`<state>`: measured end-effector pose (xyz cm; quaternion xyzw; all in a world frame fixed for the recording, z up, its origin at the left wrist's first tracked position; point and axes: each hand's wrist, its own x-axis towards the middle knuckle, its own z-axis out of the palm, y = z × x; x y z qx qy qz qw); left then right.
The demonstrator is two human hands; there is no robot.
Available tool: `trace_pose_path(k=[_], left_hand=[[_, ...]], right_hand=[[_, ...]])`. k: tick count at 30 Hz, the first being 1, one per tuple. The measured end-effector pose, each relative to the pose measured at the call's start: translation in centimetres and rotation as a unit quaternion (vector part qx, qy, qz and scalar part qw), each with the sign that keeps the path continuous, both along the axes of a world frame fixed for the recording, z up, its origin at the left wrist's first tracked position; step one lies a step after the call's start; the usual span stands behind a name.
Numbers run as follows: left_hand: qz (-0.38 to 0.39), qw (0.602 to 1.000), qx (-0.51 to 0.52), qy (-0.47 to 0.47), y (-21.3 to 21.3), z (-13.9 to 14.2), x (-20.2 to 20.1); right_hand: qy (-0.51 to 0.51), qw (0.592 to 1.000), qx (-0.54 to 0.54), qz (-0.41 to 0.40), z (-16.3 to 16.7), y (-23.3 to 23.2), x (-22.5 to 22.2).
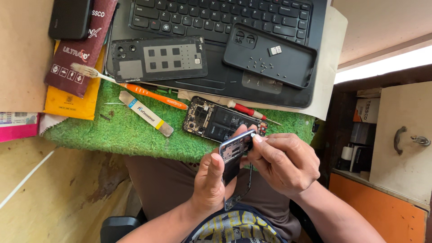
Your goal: The person repairs a disassembled smartphone at a workbench. They use a screwdriver to unscrew components, peel adhesive and a black film from the phone frame, and press a new frame onto the phone body, working with small screws and parts laid out on a green mat.
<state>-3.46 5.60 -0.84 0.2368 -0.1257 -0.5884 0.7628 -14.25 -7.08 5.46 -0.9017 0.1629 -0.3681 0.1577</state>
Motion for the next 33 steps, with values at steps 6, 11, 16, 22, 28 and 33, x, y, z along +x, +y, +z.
trace_pose_path(k=[6,11,16,22,28,33], left_hand=[[0.004,1.000,-0.009,-0.002,-0.08,0.07,-0.04],[0.008,1.000,-0.012,-0.008,-0.10,0.14,-0.05],[0.004,1.000,-0.003,-0.013,-0.02,0.06,0.03],[0.004,1.000,-0.007,-0.006,0.00,0.00,-0.02],[0.005,1.000,-0.009,-0.002,0.04,0.00,-0.08],[0.003,1.000,-0.009,0.002,0.04,-0.06,-0.03]], right_hand=[[0.009,1.000,-0.011,-0.003,0.03,0.03,-0.04],[0.010,1.000,-0.019,-0.001,0.08,0.02,0.01],[0.014,0.999,-0.026,0.013,0.23,-0.11,-0.07],[0.016,0.999,-0.025,0.012,0.27,-0.12,-0.03],[0.014,1.000,-0.023,0.000,0.24,0.08,0.06],[0.015,0.999,-0.026,0.016,0.32,-0.07,-0.02]])
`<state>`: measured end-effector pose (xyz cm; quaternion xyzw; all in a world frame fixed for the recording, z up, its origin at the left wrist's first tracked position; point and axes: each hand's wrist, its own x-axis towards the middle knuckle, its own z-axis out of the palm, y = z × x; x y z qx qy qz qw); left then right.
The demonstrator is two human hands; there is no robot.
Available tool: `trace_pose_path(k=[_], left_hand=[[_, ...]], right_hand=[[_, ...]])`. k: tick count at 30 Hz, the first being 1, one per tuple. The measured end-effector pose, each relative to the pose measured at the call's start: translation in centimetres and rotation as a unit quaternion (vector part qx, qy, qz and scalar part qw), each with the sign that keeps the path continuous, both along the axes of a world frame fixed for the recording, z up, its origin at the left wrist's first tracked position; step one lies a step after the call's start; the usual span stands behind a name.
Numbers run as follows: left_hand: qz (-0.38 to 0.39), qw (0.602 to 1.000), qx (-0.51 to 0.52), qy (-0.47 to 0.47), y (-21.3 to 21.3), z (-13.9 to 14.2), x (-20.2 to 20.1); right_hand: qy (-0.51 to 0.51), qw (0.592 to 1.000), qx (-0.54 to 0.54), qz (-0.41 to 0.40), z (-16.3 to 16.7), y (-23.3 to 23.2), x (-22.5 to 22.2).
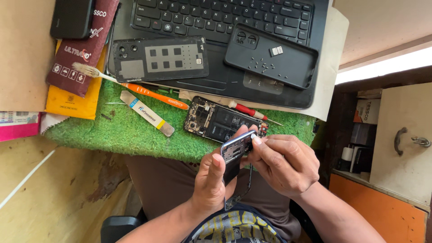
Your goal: The person repairs a disassembled smartphone at a workbench. They use a screwdriver to unscrew components, peel adhesive and a black film from the phone frame, and press a new frame onto the phone body, working with small screws and parts laid out on a green mat.
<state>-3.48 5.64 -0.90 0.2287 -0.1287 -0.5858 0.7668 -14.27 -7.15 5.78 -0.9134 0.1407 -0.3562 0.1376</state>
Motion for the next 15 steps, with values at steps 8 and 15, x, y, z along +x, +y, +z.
trace_pose_path(k=[8,15], left_hand=[[0.004,1.000,-0.004,-0.002,-0.05,0.04,-0.09],[0.005,1.000,0.000,-0.007,0.07,0.09,-0.05]], right_hand=[[0.001,1.000,0.007,-0.003,0.02,-0.02,0.07],[-0.005,1.000,0.003,-0.012,-0.05,0.15,0.20]])
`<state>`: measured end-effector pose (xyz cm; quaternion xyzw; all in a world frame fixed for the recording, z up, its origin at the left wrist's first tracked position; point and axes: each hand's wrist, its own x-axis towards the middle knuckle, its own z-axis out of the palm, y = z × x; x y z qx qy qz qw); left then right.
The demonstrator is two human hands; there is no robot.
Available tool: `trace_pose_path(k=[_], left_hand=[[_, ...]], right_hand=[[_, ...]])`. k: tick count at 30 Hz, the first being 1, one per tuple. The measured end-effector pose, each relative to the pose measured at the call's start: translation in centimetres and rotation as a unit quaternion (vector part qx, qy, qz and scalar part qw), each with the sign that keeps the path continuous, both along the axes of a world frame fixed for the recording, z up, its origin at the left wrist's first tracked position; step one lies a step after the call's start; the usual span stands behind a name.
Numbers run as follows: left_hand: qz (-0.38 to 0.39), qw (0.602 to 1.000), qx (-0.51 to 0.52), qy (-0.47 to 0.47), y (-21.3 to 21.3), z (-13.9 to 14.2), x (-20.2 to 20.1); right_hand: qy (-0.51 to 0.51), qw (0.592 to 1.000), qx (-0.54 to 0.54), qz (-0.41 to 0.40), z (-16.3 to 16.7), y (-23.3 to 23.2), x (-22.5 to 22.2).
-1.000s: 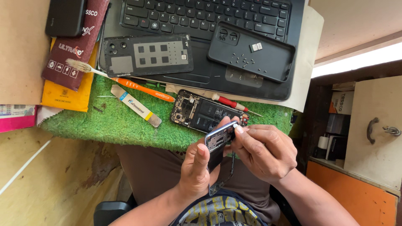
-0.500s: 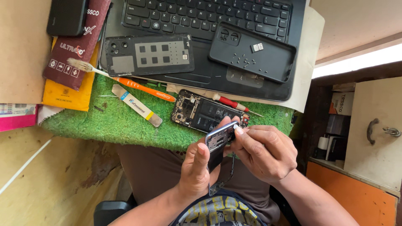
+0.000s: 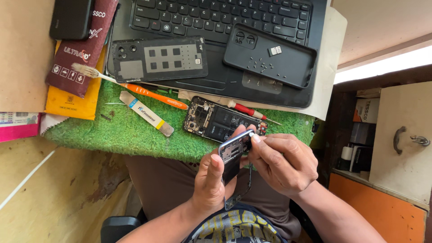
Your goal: The person repairs a disassembled smartphone at a workbench. They use a screwdriver to unscrew components, peel adhesive and a black film from the phone frame, and press a new frame onto the phone body, working with small screws and parts laid out on a green mat.
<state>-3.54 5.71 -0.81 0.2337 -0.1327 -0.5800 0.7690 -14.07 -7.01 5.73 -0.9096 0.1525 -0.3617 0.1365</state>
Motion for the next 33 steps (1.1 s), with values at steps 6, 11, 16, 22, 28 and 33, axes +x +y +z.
trace_pose_path(k=[6,11,16,22,28,33], left_hand=[[0.001,1.000,-0.004,0.012,-0.1,-0.1,-0.1],[0.001,1.000,-0.001,0.004,-0.3,0.3,0.0],[-0.008,0.999,0.024,0.039,-0.5,1.5,0.6],[0.007,0.996,0.043,0.080,-1.0,2.7,1.2],[0.024,0.997,0.047,0.049,-0.9,2.7,1.0],[0.033,0.996,0.067,0.048,-0.8,2.6,0.8]], right_hand=[[-0.003,1.000,0.003,0.016,0.0,-0.2,-0.1],[-0.011,1.000,0.004,0.004,-0.3,-0.1,-0.1],[-0.045,0.992,0.117,-0.012,-0.4,-0.6,-0.9],[-0.014,0.982,0.186,0.016,-0.2,-1.3,-1.3],[-0.004,0.996,0.065,0.058,0.2,-0.8,-1.0],[0.002,0.997,0.058,0.053,0.2,-0.7,-1.0]])
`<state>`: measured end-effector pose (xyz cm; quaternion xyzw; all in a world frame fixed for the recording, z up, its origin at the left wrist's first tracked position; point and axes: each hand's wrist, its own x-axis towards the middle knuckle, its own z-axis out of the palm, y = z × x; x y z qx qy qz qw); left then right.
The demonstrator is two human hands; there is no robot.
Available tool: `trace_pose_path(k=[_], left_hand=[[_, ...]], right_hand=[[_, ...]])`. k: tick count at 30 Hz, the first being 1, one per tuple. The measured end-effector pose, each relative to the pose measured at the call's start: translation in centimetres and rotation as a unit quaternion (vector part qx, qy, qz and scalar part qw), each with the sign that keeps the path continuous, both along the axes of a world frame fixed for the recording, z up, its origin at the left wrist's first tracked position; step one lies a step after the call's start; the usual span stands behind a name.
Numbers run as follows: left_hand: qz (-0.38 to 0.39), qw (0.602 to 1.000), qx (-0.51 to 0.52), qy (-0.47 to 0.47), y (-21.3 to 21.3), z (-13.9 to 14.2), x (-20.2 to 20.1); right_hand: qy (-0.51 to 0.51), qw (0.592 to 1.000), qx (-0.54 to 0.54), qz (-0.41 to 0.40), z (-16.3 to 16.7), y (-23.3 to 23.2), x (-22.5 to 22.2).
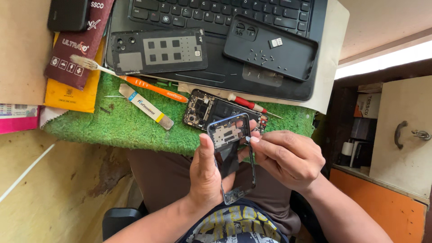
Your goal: The person repairs a disassembled smartphone at a workbench. They use a screwdriver to unscrew components, peel adhesive and a black film from the phone frame, and press a new frame onto the phone body, working with small screws and parts laid out on a green mat.
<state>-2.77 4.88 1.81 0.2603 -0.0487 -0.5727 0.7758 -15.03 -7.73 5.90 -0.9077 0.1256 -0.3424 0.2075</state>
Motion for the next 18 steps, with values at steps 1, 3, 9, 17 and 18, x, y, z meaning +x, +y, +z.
trace_pose_path(k=[1,3,9,17,18], left_hand=[[0.009,1.000,0.013,-0.009,0.01,0.02,-0.06],[0.027,0.999,0.039,-0.027,0.10,0.11,-0.06],[0.033,0.997,-0.010,-0.074,0.27,0.15,0.15],[0.030,0.995,-0.018,-0.096,0.39,-0.35,0.16],[0.028,0.995,-0.017,-0.096,0.49,-0.38,0.16]], right_hand=[[0.001,1.000,0.004,-0.001,-0.03,0.00,-0.03],[0.002,1.000,0.012,-0.004,-0.10,0.13,-0.02],[0.004,1.000,0.015,0.022,-0.25,0.12,-0.06],[-0.004,1.000,0.007,0.025,-0.46,0.58,0.02],[-0.006,1.000,0.007,0.022,-0.47,0.67,0.07]])
